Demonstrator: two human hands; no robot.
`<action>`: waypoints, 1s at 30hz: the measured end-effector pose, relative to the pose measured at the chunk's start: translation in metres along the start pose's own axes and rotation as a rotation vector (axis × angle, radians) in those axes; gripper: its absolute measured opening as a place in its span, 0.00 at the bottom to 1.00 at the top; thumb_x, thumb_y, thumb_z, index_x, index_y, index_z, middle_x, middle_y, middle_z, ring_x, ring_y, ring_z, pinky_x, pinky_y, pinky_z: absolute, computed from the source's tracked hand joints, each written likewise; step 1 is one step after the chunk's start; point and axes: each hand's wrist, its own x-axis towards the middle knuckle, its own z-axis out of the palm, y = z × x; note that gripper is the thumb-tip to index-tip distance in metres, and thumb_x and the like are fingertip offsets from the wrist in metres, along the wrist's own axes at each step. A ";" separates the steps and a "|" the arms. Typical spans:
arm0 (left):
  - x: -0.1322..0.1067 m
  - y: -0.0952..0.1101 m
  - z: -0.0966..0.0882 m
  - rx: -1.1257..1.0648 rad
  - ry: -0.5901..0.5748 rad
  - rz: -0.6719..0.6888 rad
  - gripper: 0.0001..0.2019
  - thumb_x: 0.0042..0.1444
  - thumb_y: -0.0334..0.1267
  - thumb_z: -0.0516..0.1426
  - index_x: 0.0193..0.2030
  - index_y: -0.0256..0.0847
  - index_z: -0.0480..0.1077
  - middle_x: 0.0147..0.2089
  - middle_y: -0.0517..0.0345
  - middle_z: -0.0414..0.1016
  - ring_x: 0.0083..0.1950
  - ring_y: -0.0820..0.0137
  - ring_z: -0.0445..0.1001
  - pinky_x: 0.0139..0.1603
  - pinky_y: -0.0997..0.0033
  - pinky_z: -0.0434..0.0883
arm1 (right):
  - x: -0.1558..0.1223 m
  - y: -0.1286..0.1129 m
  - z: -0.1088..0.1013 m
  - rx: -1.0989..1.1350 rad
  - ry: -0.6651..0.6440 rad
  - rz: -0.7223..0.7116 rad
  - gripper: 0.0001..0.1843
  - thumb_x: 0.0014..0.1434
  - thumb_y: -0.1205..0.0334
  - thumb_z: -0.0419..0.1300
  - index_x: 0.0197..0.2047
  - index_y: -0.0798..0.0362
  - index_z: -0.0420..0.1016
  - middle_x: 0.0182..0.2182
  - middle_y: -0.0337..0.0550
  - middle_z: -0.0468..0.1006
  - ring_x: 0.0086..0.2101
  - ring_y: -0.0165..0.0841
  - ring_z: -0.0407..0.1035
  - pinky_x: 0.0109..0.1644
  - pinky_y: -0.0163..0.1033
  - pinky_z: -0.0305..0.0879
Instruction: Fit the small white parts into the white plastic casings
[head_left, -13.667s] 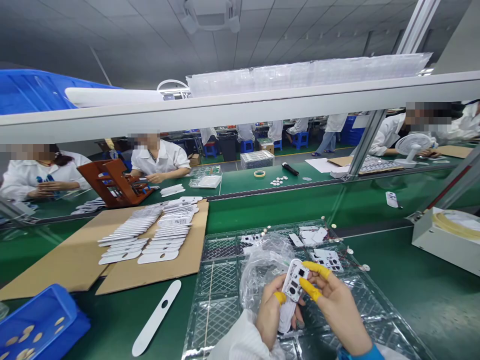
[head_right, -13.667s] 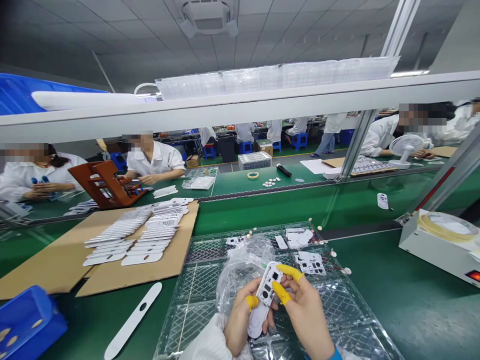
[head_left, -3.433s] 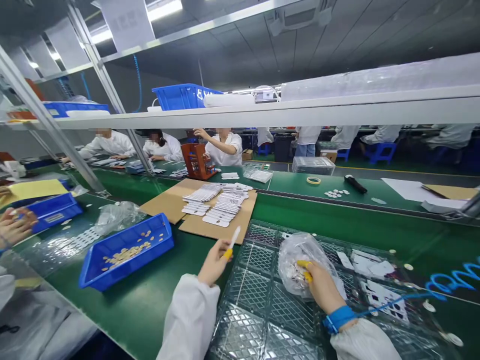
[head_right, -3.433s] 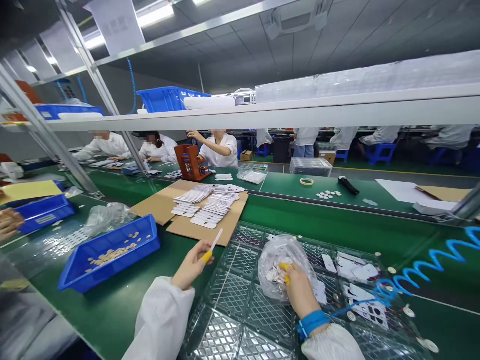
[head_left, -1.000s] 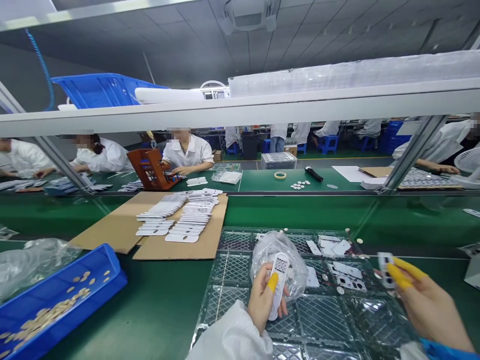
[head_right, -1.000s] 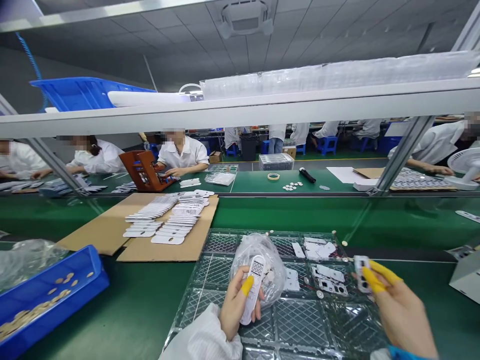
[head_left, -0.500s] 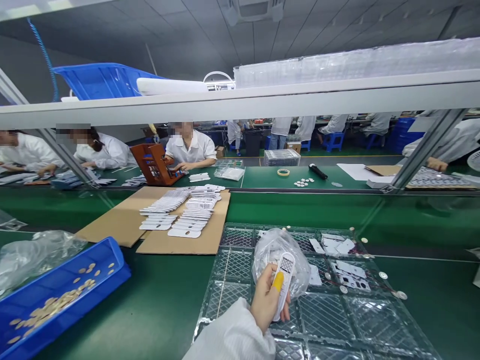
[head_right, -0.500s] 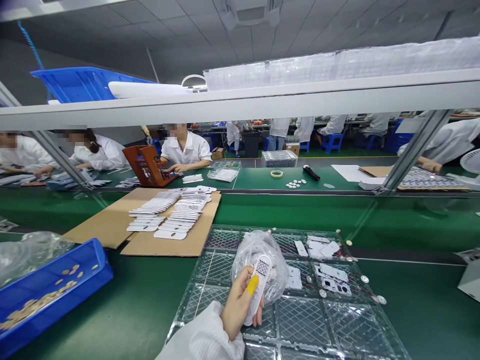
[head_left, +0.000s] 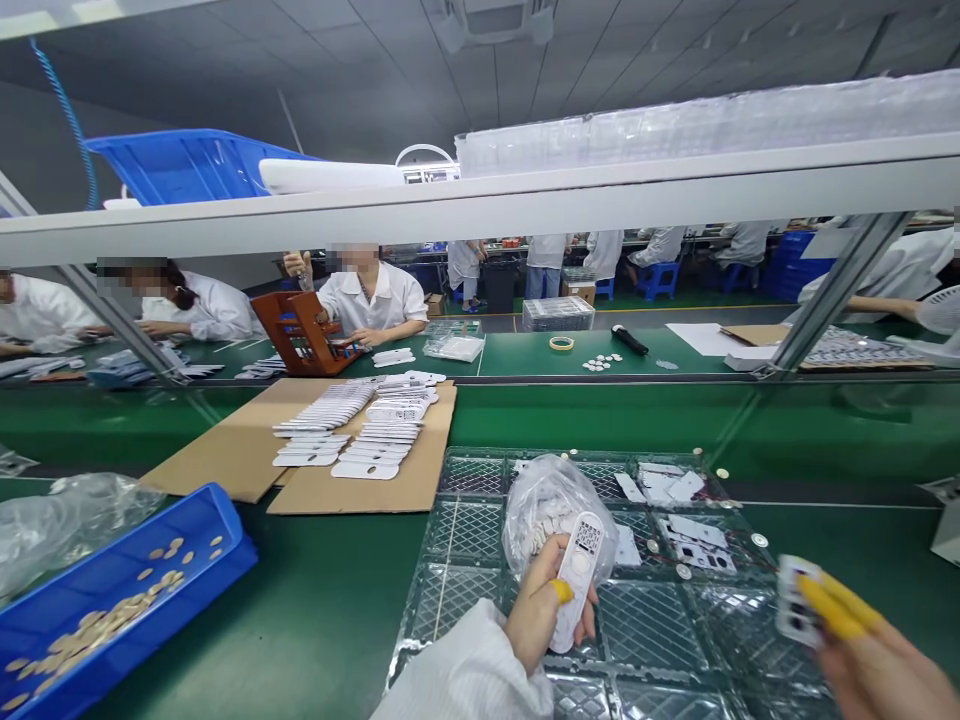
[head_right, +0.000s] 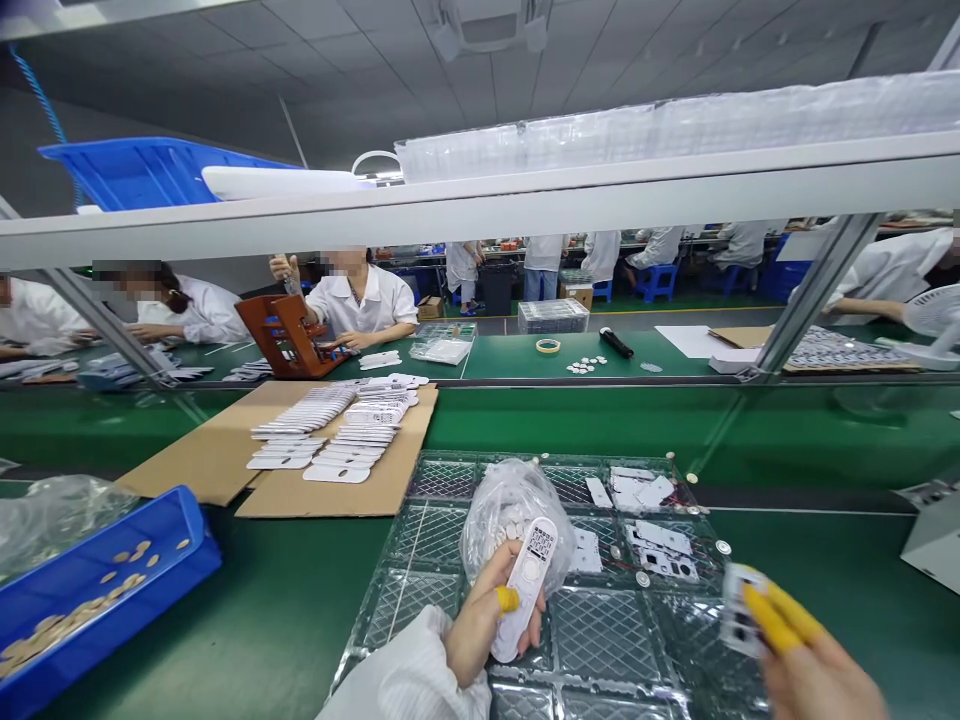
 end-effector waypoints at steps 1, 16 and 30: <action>0.000 0.000 0.000 0.013 0.006 -0.001 0.17 0.44 0.36 0.52 0.44 0.40 0.60 0.28 0.60 0.70 0.18 0.76 0.68 0.13 0.82 0.58 | -0.012 -0.010 0.021 0.141 -0.124 0.153 0.29 0.42 0.51 0.62 0.50 0.47 0.66 0.47 0.61 0.69 0.44 0.53 0.68 0.34 0.49 0.71; -0.004 0.005 0.001 0.053 -0.023 0.015 0.23 0.46 0.34 0.52 0.52 0.36 0.66 0.33 0.53 0.72 0.21 0.76 0.68 0.18 0.80 0.62 | -0.093 -0.078 0.163 0.244 -0.388 -0.153 0.22 0.44 0.53 0.67 0.41 0.53 0.70 0.32 0.43 0.75 0.33 0.39 0.71 0.34 0.42 0.72; -0.006 0.009 0.007 0.181 -0.027 0.038 0.20 0.53 0.44 0.55 0.50 0.37 0.68 0.32 0.53 0.73 0.21 0.77 0.67 0.18 0.80 0.62 | -0.084 -0.074 0.165 0.310 -0.490 -0.089 0.17 0.44 0.53 0.63 0.36 0.53 0.74 0.22 0.37 0.71 0.19 0.30 0.60 0.17 0.32 0.55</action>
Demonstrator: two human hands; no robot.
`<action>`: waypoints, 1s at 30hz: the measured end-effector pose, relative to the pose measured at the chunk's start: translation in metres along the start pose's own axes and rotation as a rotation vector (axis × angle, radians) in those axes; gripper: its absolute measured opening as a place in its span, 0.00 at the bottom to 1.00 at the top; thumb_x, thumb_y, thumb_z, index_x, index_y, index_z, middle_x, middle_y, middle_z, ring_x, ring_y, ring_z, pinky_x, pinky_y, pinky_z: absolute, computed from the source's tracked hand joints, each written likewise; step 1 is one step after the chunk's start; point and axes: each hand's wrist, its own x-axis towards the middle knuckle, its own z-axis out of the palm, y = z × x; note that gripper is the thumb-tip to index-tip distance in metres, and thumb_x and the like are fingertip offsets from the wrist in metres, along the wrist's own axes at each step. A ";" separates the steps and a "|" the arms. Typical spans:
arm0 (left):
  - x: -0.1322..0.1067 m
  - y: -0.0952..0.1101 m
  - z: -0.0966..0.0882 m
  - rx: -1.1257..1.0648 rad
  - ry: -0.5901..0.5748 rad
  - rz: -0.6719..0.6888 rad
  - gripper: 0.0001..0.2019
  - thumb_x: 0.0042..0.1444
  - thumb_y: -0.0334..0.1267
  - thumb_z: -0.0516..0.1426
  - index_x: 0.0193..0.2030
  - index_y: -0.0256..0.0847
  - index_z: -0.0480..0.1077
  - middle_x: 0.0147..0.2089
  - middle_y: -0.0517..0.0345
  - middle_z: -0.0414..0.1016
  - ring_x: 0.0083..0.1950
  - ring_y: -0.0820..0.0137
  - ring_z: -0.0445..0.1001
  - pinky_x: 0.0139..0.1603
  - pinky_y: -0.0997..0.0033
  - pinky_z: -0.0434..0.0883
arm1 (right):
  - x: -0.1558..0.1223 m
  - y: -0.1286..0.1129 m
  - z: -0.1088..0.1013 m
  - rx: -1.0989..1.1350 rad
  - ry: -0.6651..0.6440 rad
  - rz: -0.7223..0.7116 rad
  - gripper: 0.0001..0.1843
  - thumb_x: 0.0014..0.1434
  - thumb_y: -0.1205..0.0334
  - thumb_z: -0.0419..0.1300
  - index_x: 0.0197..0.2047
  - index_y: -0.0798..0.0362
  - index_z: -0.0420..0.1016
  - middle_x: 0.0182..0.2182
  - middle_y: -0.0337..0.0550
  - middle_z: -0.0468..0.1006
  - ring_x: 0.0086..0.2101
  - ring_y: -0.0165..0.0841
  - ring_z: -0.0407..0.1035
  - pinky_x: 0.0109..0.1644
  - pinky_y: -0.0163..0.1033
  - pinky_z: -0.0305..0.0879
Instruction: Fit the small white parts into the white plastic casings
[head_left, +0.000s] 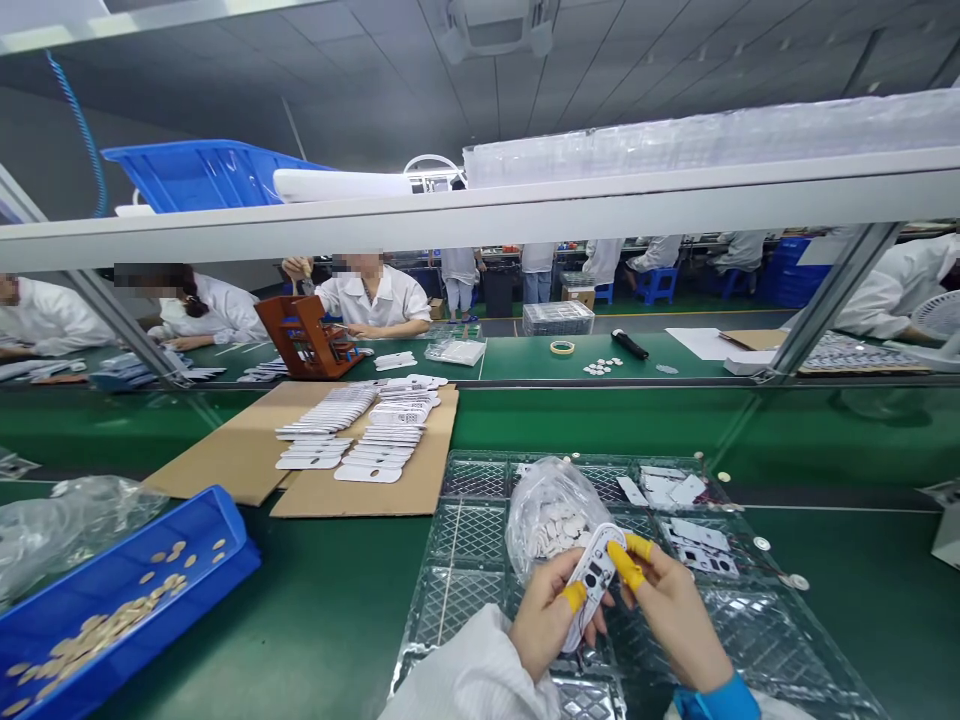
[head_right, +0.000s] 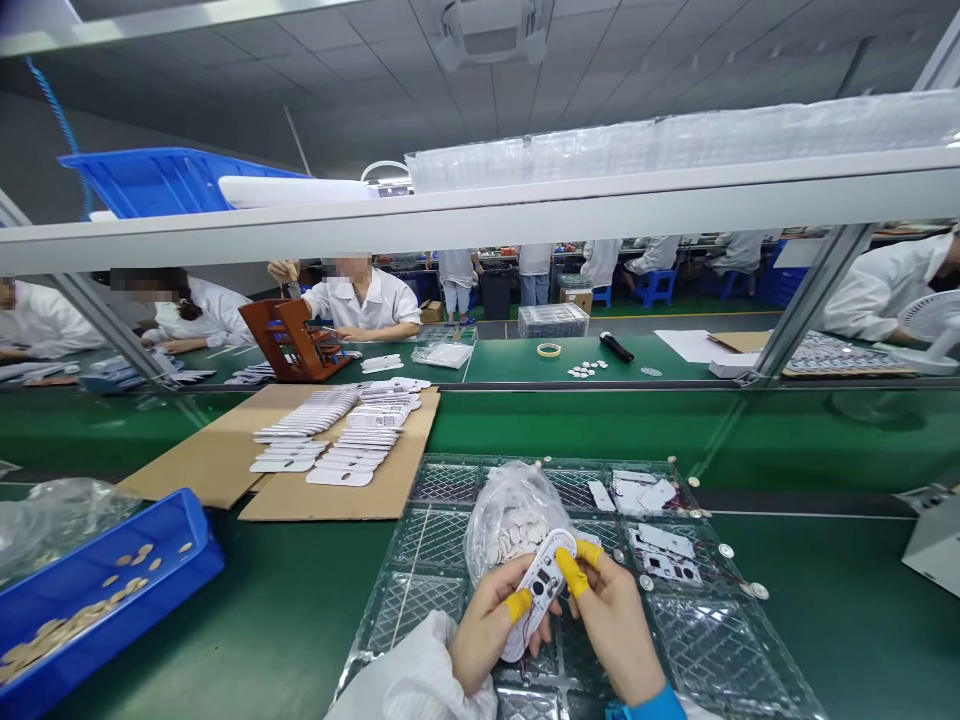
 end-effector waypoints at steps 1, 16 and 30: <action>0.000 0.001 0.000 -0.001 0.000 0.003 0.19 0.53 0.44 0.55 0.50 0.37 0.68 0.31 0.53 0.73 0.21 0.76 0.68 0.19 0.80 0.63 | -0.001 -0.002 0.001 0.026 0.008 -0.002 0.15 0.44 0.53 0.64 0.35 0.53 0.75 0.23 0.38 0.71 0.19 0.28 0.58 0.17 0.32 0.54; 0.000 0.001 0.001 -0.036 -0.024 -0.016 0.18 0.52 0.44 0.57 0.47 0.36 0.69 0.32 0.53 0.75 0.25 0.72 0.71 0.28 0.73 0.69 | -0.010 -0.013 -0.004 0.030 -0.090 0.022 0.13 0.50 0.58 0.63 0.39 0.52 0.72 0.29 0.38 0.71 0.23 0.30 0.60 0.23 0.34 0.57; -0.005 0.013 -0.008 0.223 0.276 0.274 0.17 0.57 0.37 0.53 0.54 0.44 0.62 0.54 0.49 0.68 0.54 0.62 0.66 0.56 0.63 0.61 | 0.022 0.005 -0.020 -0.352 -0.186 0.087 0.15 0.47 0.67 0.48 0.40 0.53 0.64 0.20 0.33 0.70 0.15 0.30 0.63 0.16 0.32 0.59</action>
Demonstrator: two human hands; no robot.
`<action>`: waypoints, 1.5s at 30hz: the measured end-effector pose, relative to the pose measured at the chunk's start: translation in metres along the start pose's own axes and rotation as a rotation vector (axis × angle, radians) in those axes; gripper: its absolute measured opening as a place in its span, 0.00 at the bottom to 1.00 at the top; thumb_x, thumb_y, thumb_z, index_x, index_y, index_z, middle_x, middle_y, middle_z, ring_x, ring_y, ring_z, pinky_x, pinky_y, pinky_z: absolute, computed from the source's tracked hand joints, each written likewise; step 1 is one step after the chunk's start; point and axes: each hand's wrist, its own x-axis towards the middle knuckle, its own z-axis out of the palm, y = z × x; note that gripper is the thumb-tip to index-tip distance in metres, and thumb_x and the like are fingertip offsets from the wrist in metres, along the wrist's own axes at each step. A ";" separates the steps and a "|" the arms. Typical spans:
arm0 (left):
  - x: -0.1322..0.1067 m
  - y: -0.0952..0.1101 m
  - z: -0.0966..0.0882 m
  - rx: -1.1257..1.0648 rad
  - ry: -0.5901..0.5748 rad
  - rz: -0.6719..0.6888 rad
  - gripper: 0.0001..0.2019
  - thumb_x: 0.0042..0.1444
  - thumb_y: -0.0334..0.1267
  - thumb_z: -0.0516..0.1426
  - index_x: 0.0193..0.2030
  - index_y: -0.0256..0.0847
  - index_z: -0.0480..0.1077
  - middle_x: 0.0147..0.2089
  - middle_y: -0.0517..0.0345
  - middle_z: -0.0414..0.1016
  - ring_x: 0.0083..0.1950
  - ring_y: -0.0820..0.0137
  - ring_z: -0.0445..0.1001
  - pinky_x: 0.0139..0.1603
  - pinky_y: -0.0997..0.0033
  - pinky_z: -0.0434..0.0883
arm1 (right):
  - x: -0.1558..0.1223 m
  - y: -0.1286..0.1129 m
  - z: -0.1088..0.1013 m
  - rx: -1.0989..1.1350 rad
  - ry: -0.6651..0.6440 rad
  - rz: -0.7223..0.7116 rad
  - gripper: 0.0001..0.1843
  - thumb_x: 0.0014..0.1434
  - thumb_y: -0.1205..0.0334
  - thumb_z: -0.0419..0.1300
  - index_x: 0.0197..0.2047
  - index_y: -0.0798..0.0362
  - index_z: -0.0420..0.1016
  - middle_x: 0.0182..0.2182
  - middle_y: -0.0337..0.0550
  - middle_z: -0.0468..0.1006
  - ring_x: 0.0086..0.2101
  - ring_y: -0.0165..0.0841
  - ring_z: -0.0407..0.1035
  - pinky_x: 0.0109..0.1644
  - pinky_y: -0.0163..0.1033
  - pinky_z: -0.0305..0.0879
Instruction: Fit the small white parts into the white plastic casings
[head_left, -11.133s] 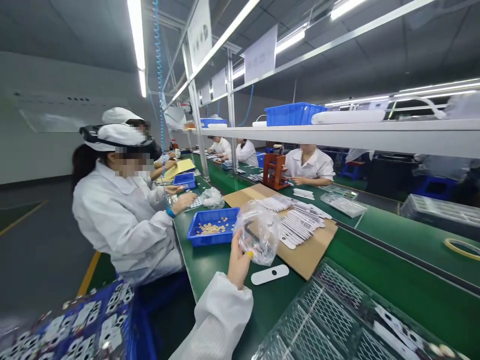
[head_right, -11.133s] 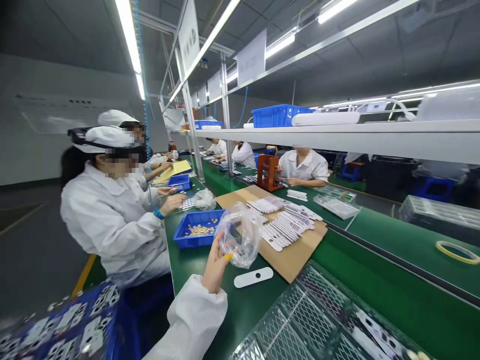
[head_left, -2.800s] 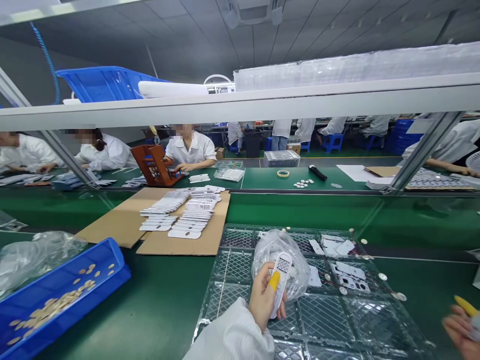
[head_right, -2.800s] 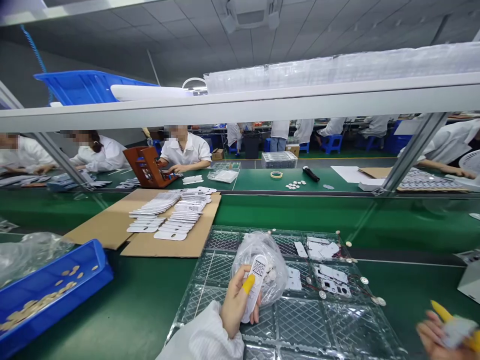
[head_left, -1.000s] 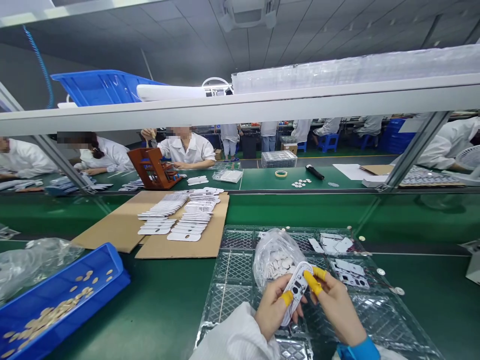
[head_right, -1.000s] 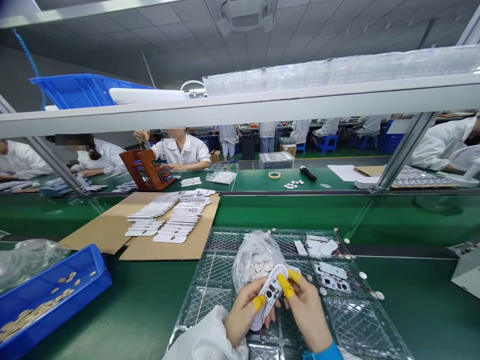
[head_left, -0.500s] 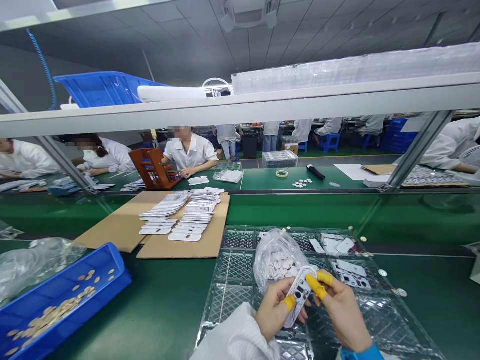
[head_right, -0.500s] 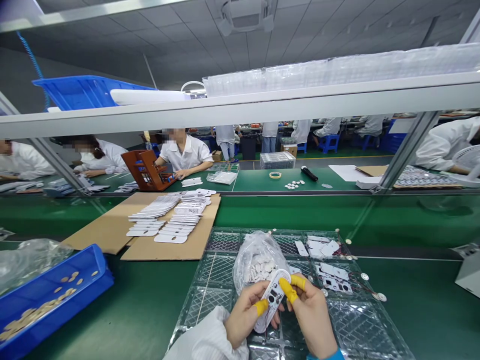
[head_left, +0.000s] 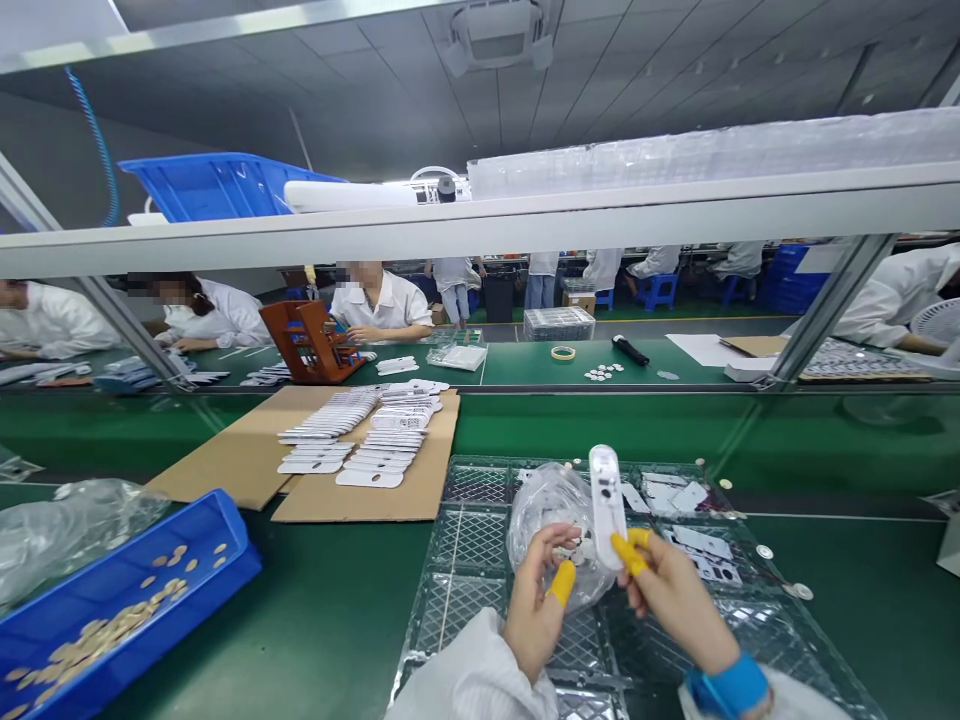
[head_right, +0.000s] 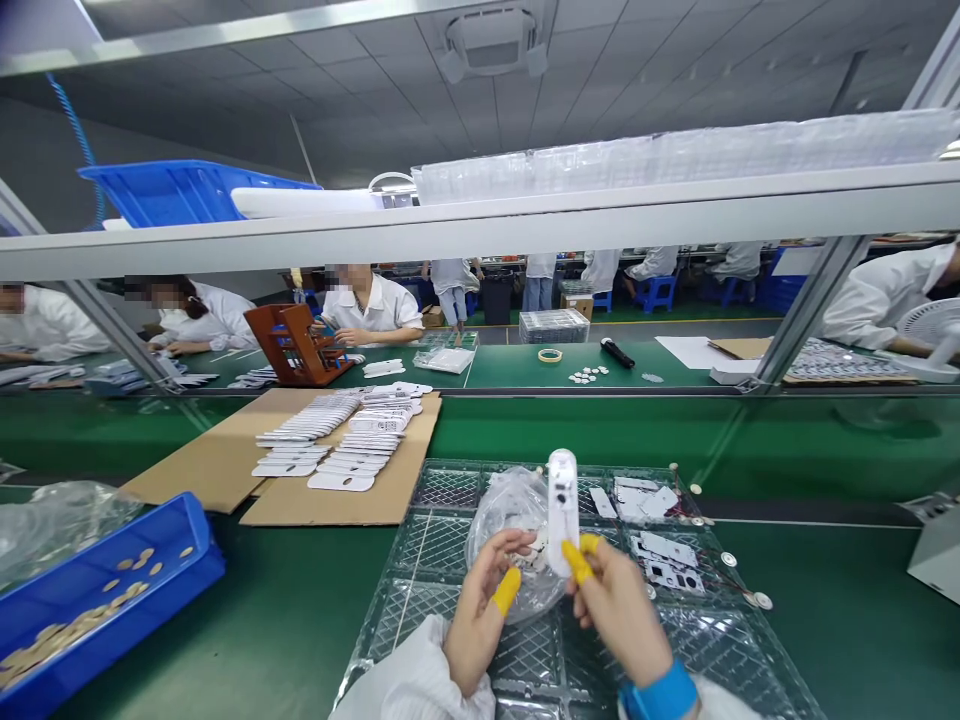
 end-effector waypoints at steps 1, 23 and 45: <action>-0.001 -0.001 -0.001 0.095 0.033 0.021 0.16 0.57 0.36 0.53 0.52 0.44 0.63 0.53 0.50 0.68 0.53 0.62 0.66 0.55 0.62 0.61 | 0.017 0.003 -0.011 -0.012 0.029 0.012 0.15 0.46 0.66 0.49 0.39 0.53 0.64 0.18 0.33 0.70 0.14 0.30 0.62 0.14 0.32 0.57; 0.008 0.042 -0.122 1.176 0.116 0.121 0.23 0.43 0.20 0.48 0.46 0.44 0.64 0.47 0.58 0.70 0.51 0.70 0.67 0.53 0.70 0.64 | 0.117 0.102 -0.072 -0.509 0.318 -0.085 0.27 0.49 0.58 0.46 0.52 0.57 0.64 0.37 0.47 0.78 0.27 0.38 0.73 0.34 0.42 0.68; 0.067 0.042 -0.297 1.850 0.099 -0.103 0.15 0.48 0.29 0.56 0.45 0.40 0.68 0.61 0.51 0.58 0.63 0.57 0.51 0.63 0.51 0.43 | 0.120 0.109 -0.074 -0.959 0.310 -0.078 0.24 0.53 0.52 0.43 0.44 0.59 0.68 0.27 0.53 0.74 0.28 0.47 0.69 0.30 0.44 0.63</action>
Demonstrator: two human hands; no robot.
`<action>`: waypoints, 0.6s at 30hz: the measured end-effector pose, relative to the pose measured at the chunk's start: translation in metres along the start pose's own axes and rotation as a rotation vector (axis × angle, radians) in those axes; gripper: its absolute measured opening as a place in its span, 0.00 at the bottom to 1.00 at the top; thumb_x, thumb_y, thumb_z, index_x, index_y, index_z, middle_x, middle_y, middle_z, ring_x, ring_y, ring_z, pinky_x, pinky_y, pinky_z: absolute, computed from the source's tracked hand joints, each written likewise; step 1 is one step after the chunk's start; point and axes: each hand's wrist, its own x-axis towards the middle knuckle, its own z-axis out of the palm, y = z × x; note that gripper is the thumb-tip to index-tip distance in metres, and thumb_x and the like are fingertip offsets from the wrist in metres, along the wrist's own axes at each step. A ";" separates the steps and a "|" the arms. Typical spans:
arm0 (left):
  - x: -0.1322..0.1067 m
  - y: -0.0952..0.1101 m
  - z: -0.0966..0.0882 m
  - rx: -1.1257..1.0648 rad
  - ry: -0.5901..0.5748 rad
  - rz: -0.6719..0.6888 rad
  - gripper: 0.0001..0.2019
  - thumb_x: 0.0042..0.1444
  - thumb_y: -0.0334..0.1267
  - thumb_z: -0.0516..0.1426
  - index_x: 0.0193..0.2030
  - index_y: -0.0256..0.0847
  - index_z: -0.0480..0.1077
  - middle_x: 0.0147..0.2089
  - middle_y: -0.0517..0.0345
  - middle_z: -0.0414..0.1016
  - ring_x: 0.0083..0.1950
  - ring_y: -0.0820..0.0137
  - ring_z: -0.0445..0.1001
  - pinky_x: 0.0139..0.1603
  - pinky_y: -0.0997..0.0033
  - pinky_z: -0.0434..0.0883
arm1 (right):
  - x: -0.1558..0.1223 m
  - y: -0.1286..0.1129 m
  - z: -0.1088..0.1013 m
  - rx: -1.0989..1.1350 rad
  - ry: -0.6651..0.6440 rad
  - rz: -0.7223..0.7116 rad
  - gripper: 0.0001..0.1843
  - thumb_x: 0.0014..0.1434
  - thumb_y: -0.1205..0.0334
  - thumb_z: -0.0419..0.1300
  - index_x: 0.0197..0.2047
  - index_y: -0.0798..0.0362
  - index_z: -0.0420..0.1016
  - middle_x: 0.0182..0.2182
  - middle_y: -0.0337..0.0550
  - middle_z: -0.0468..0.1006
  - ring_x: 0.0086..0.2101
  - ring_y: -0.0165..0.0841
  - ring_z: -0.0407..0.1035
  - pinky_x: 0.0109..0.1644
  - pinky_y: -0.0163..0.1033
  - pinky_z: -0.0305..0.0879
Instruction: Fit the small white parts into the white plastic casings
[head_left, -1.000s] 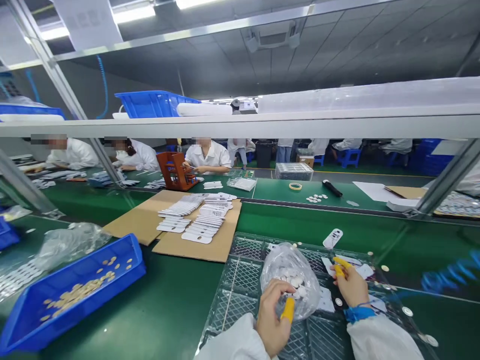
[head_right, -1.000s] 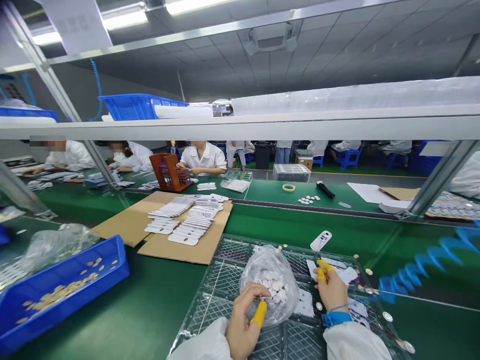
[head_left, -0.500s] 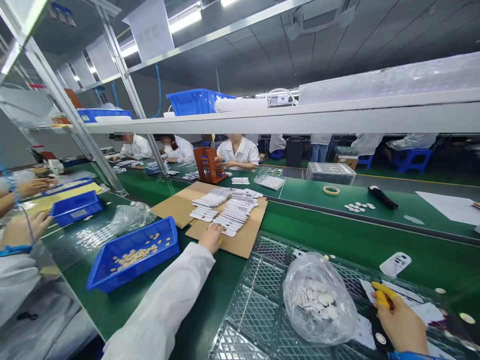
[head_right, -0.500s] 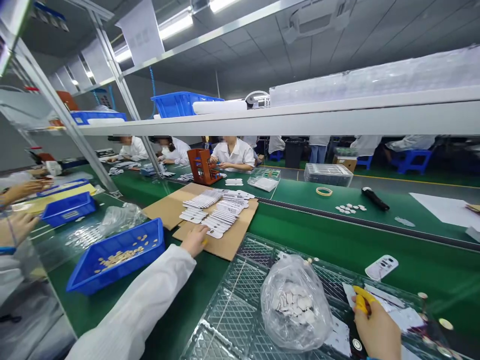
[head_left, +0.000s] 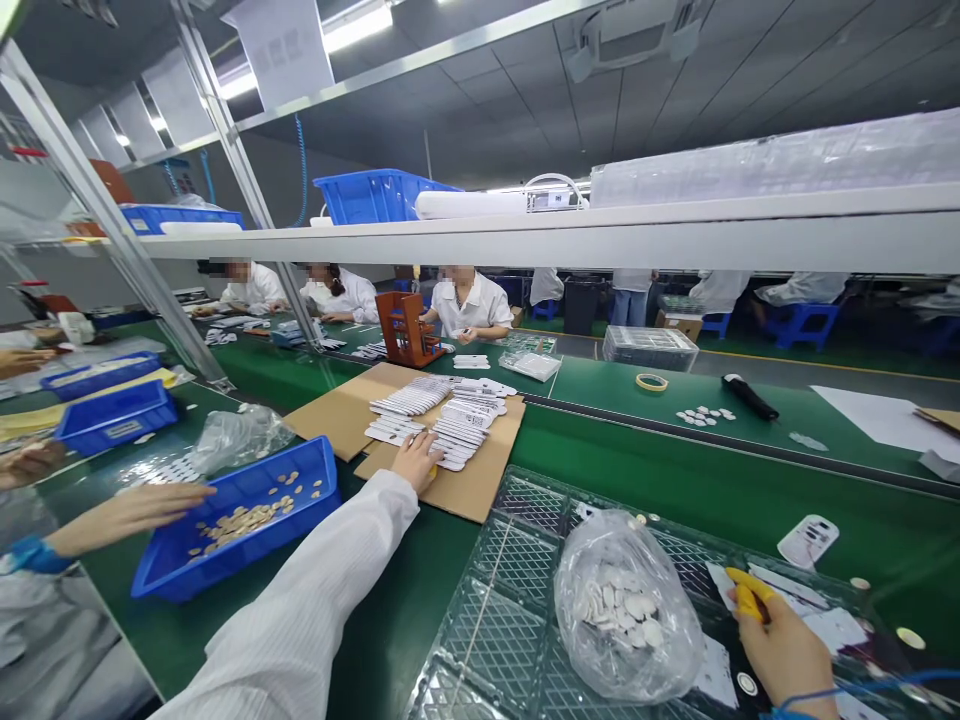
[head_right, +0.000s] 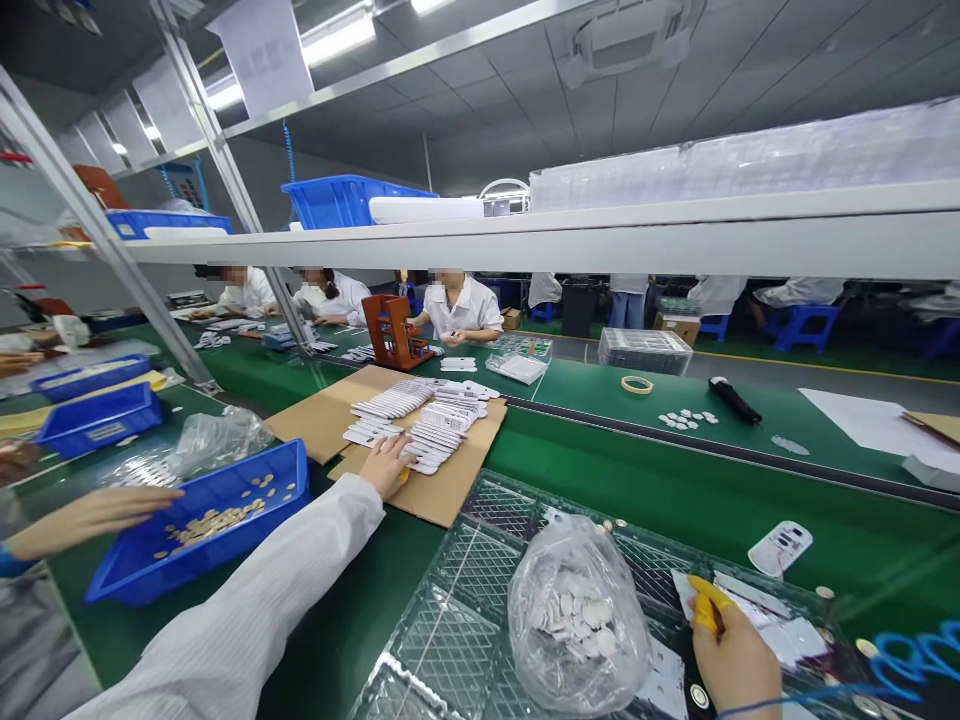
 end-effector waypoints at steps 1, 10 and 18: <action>0.001 0.002 0.002 0.004 0.017 -0.013 0.18 0.46 0.27 0.55 0.46 0.41 0.67 0.62 0.51 0.57 0.64 0.57 0.50 0.64 0.52 0.41 | 0.000 0.000 0.000 0.002 0.002 0.001 0.24 0.53 0.52 0.43 0.44 0.59 0.68 0.27 0.53 0.74 0.28 0.47 0.69 0.30 0.44 0.64; 0.032 0.010 0.005 -0.001 0.077 -0.121 0.29 0.44 0.26 0.55 0.56 0.40 0.59 0.66 0.49 0.48 0.66 0.54 0.44 0.64 0.48 0.35 | 0.001 0.000 0.003 0.007 0.001 0.003 0.24 0.53 0.51 0.43 0.43 0.58 0.68 0.27 0.54 0.74 0.29 0.48 0.70 0.31 0.45 0.64; 0.070 0.015 -0.016 -0.054 0.070 -0.150 0.18 0.56 0.41 0.55 0.52 0.39 0.63 0.61 0.50 0.57 0.60 0.57 0.58 0.57 0.45 0.58 | 0.001 0.002 0.008 0.047 -0.011 0.005 0.25 0.51 0.53 0.44 0.46 0.57 0.68 0.29 0.53 0.76 0.32 0.49 0.71 0.32 0.46 0.65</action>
